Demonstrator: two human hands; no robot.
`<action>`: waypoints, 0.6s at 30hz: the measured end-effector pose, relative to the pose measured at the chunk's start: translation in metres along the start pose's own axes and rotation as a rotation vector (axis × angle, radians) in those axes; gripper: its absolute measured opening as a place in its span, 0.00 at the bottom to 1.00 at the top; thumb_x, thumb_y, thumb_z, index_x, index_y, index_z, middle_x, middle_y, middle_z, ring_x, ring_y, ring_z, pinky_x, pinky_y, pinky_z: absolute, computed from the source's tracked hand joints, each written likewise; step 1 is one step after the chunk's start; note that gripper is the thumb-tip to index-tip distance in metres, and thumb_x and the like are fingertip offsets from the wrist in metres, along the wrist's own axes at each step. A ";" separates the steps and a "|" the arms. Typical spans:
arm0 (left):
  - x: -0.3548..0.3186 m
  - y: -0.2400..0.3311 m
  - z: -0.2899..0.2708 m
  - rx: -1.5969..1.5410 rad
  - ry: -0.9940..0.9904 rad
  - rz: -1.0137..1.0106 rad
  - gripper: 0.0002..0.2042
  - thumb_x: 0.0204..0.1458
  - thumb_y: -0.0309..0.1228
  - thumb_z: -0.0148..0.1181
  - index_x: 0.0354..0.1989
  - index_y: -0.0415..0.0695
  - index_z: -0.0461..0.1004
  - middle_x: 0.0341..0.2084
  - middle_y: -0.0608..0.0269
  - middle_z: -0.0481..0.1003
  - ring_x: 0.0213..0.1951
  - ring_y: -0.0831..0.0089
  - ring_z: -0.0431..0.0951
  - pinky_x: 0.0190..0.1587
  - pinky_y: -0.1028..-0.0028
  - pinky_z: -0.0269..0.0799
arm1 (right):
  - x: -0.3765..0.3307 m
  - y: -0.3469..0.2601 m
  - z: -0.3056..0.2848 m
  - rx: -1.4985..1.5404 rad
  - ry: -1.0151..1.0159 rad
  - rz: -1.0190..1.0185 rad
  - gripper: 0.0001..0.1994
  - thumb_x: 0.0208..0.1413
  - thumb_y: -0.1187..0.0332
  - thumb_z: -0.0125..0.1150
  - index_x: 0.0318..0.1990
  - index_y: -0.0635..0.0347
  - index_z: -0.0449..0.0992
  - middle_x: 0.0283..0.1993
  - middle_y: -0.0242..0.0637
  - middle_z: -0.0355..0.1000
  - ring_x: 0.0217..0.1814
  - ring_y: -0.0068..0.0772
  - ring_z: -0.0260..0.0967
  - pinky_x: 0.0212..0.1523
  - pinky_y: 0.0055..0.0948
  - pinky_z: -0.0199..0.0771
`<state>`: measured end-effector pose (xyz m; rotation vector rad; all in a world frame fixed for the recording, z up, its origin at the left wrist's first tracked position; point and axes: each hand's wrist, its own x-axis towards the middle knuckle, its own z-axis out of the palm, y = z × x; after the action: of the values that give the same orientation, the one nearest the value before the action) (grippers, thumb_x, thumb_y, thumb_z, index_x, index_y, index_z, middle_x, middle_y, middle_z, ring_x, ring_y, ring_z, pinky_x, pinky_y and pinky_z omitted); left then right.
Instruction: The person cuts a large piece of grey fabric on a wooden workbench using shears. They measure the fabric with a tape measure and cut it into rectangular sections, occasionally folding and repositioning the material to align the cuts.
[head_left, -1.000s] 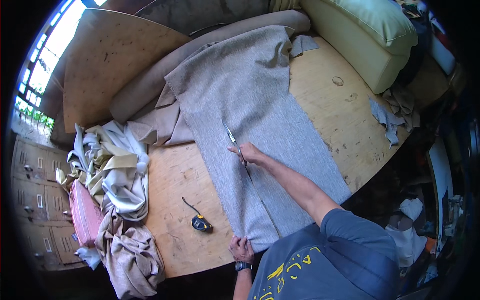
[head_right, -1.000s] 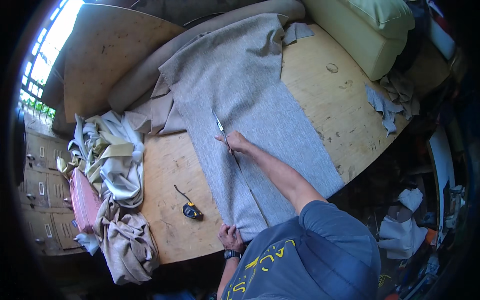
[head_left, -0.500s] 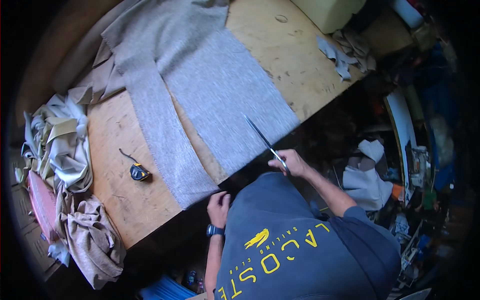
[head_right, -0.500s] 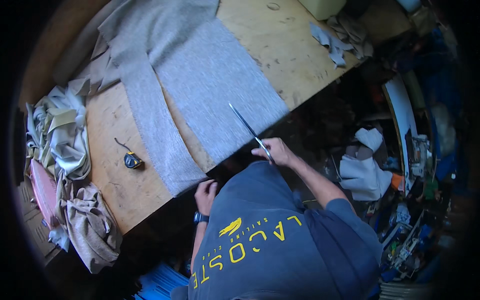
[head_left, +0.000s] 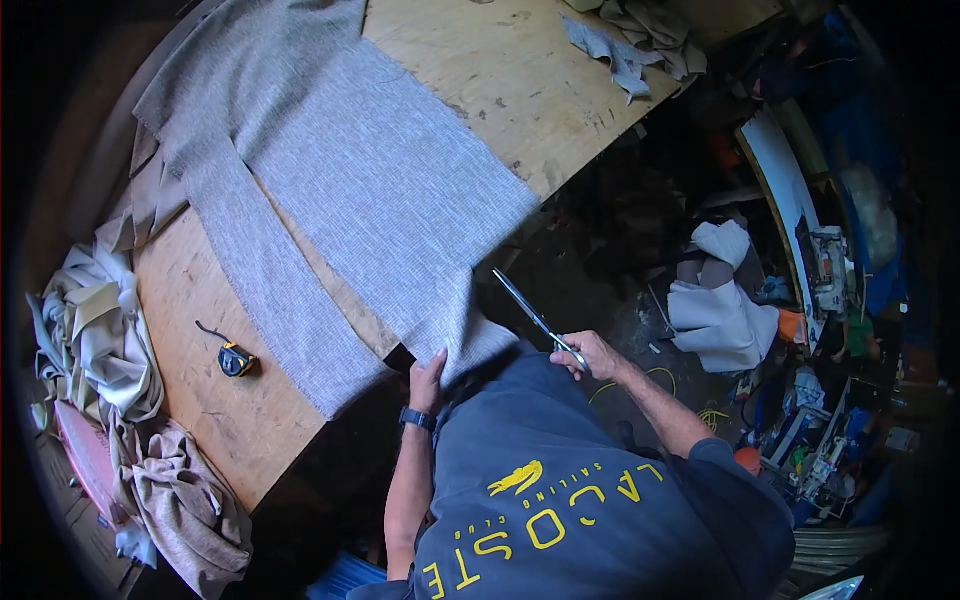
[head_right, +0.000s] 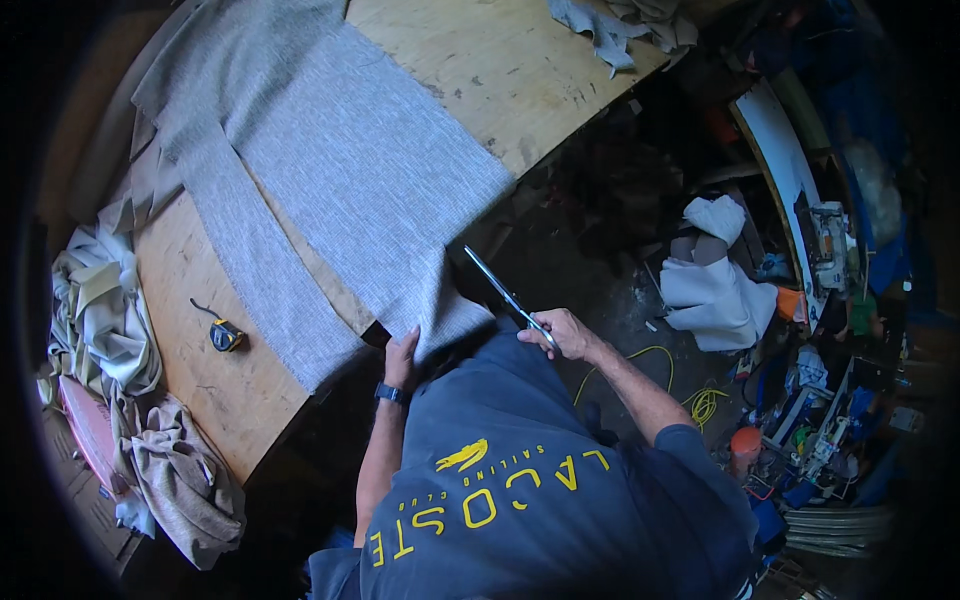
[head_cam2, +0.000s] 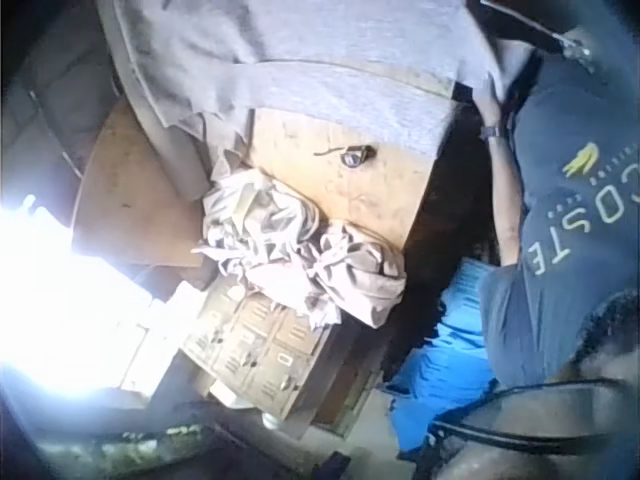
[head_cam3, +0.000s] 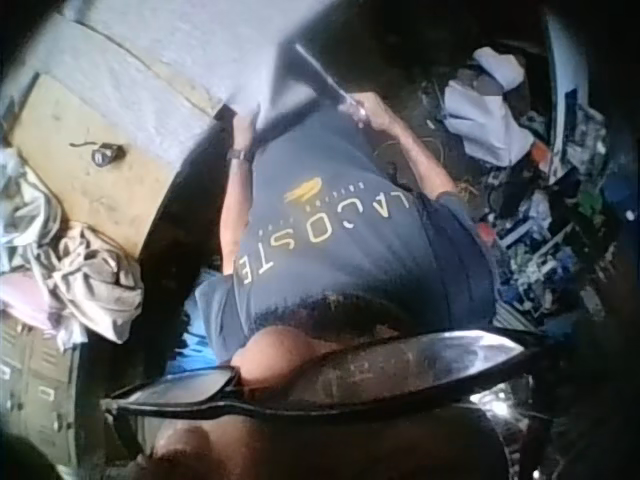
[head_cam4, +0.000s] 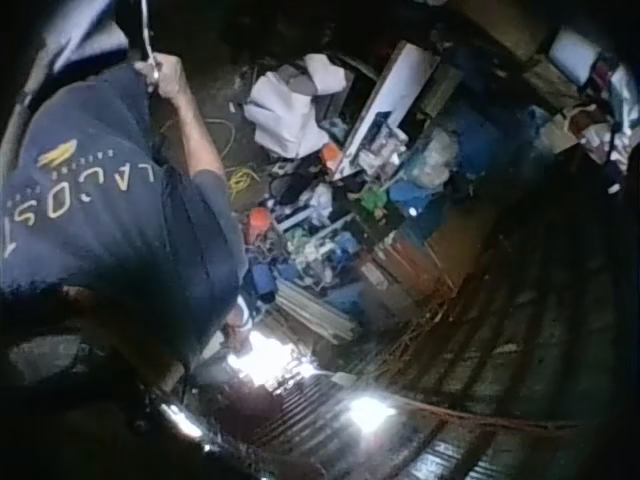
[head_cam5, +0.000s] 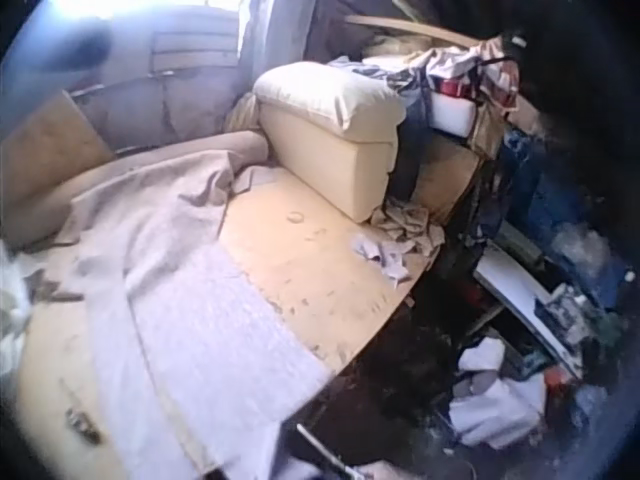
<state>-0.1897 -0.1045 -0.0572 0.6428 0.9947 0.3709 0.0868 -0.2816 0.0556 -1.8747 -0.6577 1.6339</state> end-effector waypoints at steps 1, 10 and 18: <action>-0.008 0.007 0.003 -0.083 -0.021 -0.027 0.16 0.56 0.32 0.63 0.49 0.34 0.75 0.44 0.61 0.78 0.42 0.73 0.77 0.50 0.72 0.71 | 0.001 0.001 -0.003 -0.006 -0.029 -0.008 0.21 0.58 0.51 0.65 0.26 0.60 0.71 0.18 0.25 0.64 0.19 0.16 0.63 0.23 0.23 0.66; -0.031 0.037 0.021 -0.029 -0.122 -0.018 0.24 0.51 0.31 0.67 0.56 0.36 0.70 0.48 0.60 0.76 0.48 0.70 0.76 0.54 0.68 0.69 | 0.046 0.023 -0.002 0.086 -0.265 -0.081 0.20 0.61 0.48 0.59 0.33 0.57 0.71 0.25 0.24 0.65 0.27 0.16 0.63 0.30 0.21 0.69; -0.049 0.038 0.009 -0.120 -0.081 -0.119 0.26 0.50 0.30 0.65 0.58 0.36 0.67 0.48 0.58 0.76 0.48 0.66 0.77 0.54 0.64 0.71 | 0.094 0.018 0.014 0.037 -0.270 -0.236 0.22 0.60 0.46 0.59 0.34 0.58 0.71 0.25 0.26 0.67 0.27 0.16 0.65 0.31 0.23 0.69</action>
<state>-0.2069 -0.1060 0.0029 0.4837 0.9211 0.2946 0.0856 -0.2287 -0.0251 -1.4989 -0.9167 1.7416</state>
